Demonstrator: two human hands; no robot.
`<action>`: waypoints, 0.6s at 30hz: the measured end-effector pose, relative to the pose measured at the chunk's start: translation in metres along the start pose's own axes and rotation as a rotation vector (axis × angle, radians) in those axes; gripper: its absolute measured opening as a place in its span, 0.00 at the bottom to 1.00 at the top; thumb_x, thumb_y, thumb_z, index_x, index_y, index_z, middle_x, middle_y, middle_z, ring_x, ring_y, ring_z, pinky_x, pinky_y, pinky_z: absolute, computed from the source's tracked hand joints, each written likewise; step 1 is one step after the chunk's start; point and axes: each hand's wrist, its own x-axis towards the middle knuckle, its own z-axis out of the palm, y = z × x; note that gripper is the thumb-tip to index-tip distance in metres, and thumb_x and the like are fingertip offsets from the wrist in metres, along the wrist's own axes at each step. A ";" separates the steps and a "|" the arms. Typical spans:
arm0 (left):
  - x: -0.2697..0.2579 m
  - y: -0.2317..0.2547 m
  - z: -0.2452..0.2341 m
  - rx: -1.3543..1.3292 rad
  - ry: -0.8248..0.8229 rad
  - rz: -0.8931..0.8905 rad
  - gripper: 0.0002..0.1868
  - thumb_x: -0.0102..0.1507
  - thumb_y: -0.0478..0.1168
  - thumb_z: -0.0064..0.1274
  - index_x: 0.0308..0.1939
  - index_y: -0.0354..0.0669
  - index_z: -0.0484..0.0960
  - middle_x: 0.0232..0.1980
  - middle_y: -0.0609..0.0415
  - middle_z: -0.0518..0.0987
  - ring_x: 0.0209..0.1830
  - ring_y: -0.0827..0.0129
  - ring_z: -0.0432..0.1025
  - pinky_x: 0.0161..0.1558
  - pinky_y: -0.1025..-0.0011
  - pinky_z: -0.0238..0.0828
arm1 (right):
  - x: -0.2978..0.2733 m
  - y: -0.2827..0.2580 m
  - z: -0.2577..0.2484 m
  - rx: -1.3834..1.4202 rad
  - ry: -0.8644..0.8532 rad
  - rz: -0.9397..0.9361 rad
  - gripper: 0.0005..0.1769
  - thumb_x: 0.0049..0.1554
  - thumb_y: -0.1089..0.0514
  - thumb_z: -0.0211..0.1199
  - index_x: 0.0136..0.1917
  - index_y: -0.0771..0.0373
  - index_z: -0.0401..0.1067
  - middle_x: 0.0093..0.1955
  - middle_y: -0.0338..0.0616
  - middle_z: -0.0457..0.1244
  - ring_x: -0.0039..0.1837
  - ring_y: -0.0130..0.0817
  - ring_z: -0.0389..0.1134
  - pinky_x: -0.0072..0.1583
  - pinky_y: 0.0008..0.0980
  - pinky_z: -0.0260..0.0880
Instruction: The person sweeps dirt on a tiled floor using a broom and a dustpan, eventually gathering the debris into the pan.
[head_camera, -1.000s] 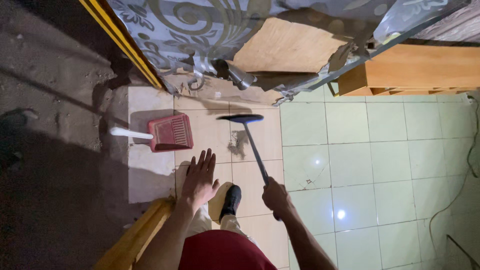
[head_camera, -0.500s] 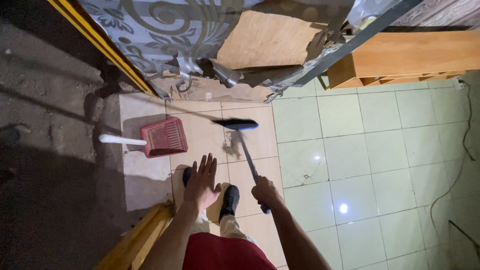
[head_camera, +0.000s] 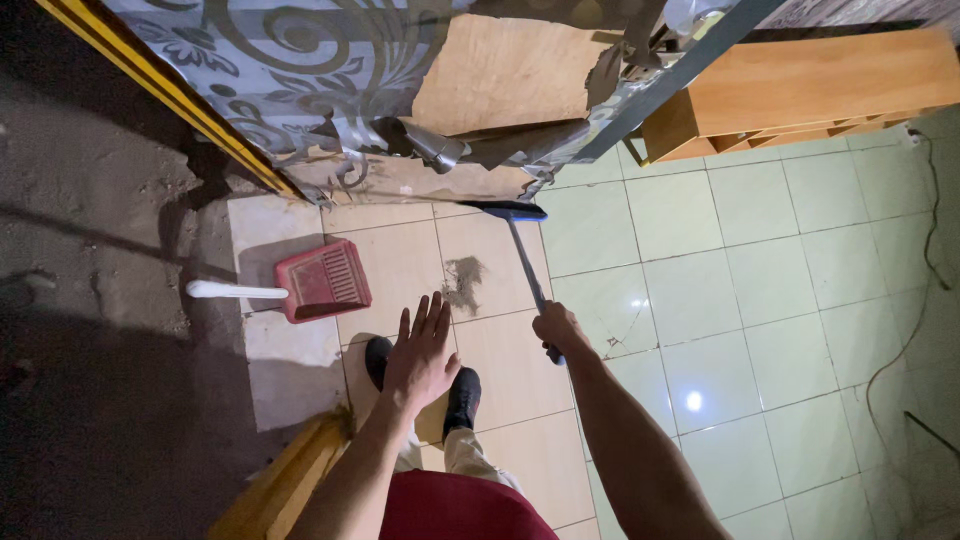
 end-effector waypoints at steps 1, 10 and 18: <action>-0.001 0.002 0.001 -0.003 -0.003 -0.007 0.47 0.63 0.54 0.49 0.78 0.31 0.47 0.82 0.40 0.43 0.83 0.53 0.38 0.78 0.51 0.34 | -0.008 0.002 0.006 0.044 0.007 0.043 0.21 0.58 0.62 0.51 0.63 0.69 0.70 0.41 0.56 0.71 0.37 0.42 0.75 0.40 0.42 0.78; 0.008 0.012 0.017 -0.073 0.102 0.031 0.46 0.63 0.54 0.49 0.77 0.33 0.48 0.83 0.41 0.44 0.83 0.52 0.38 0.78 0.49 0.33 | -0.161 -0.021 0.030 0.242 -0.107 0.117 0.21 0.58 0.61 0.51 0.63 0.67 0.71 0.38 0.54 0.70 0.34 0.40 0.72 0.37 0.39 0.75; 0.013 0.030 0.006 -0.014 -0.033 0.054 0.47 0.63 0.54 0.49 0.78 0.34 0.47 0.84 0.43 0.42 0.84 0.55 0.37 0.79 0.51 0.33 | -0.172 0.029 -0.013 0.284 0.022 0.260 0.20 0.60 0.57 0.51 0.64 0.62 0.70 0.36 0.51 0.68 0.33 0.42 0.73 0.37 0.40 0.74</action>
